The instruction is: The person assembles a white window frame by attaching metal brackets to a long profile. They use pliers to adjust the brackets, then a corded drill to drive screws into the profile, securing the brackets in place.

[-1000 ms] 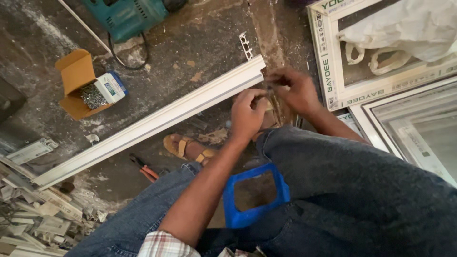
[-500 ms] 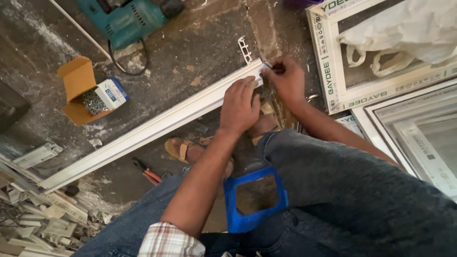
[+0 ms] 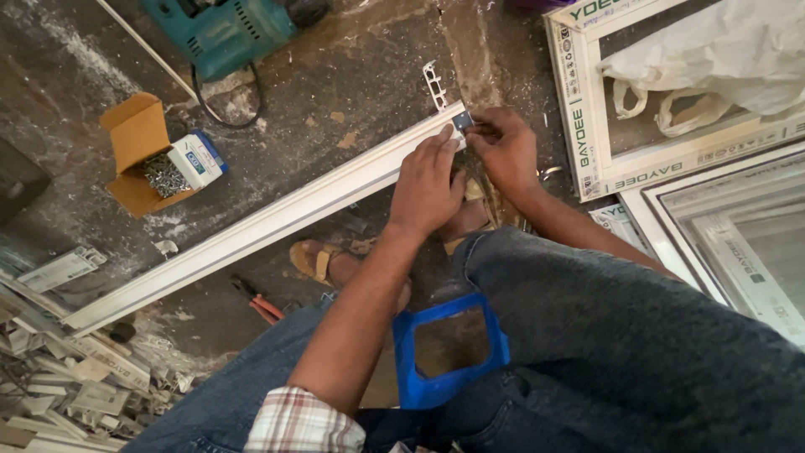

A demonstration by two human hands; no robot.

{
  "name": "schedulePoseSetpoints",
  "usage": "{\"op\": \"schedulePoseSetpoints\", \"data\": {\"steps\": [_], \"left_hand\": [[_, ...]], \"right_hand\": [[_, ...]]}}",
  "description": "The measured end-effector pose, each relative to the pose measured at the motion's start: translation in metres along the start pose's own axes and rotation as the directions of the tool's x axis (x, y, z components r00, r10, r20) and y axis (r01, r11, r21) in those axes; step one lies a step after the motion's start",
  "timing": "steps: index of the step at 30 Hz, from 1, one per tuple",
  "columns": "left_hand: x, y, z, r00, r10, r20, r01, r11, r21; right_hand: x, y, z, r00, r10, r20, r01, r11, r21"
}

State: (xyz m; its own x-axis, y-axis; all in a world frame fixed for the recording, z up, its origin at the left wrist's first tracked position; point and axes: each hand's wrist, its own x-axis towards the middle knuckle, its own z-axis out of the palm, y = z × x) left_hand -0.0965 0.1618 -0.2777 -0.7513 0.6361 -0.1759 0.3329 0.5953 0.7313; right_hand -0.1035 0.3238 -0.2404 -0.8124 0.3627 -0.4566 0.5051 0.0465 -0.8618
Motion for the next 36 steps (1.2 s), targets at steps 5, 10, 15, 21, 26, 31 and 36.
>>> {"op": "schedulePoseSetpoints", "data": {"steps": [5, 10, 15, 21, 26, 31, 36], "left_hand": [[0.001, 0.000, -0.004, 0.996, 0.009, 0.092, -0.011, 1.000, 0.024], [0.002, 0.000, -0.005, 0.993, -0.009, 0.120, 0.003, 0.999, 0.047], [0.002, 0.001, -0.004, 0.996, 0.007, 0.093, -0.012, 0.999, 0.050], [-0.012, -0.018, -0.020, 0.993, -0.009, -0.118, 0.012, 0.999, 0.031], [-0.045, -0.102, -0.077, 0.869, -0.122, -0.479, 0.242, 0.950, 0.197], [-0.098, -0.212, -0.165, 0.412, -0.203, -0.888, 0.593, 0.800, 0.092], [-0.122, -0.263, -0.217, 0.642, -0.369, -0.672, 0.616, 0.770, 0.167]], "right_hand": [[-0.001, -0.008, -0.001, 0.999, -0.044, 0.016, 0.045, 0.992, -0.116], [0.000, -0.010, -0.001, 0.999, -0.033, 0.032, 0.036, 0.996, -0.081], [0.000, 0.008, -0.001, 0.999, -0.008, 0.037, 0.010, 0.999, -0.039], [0.001, 0.037, -0.018, 0.998, -0.034, 0.047, 0.047, 0.948, -0.316], [-0.008, 0.037, -0.032, 0.999, -0.049, -0.014, 0.042, 0.947, -0.318], [-0.017, 0.031, -0.038, 0.997, -0.057, -0.042, 0.044, 0.963, -0.268], [0.000, 0.029, -0.049, 0.977, -0.211, -0.036, 0.192, 0.937, -0.293]]}}
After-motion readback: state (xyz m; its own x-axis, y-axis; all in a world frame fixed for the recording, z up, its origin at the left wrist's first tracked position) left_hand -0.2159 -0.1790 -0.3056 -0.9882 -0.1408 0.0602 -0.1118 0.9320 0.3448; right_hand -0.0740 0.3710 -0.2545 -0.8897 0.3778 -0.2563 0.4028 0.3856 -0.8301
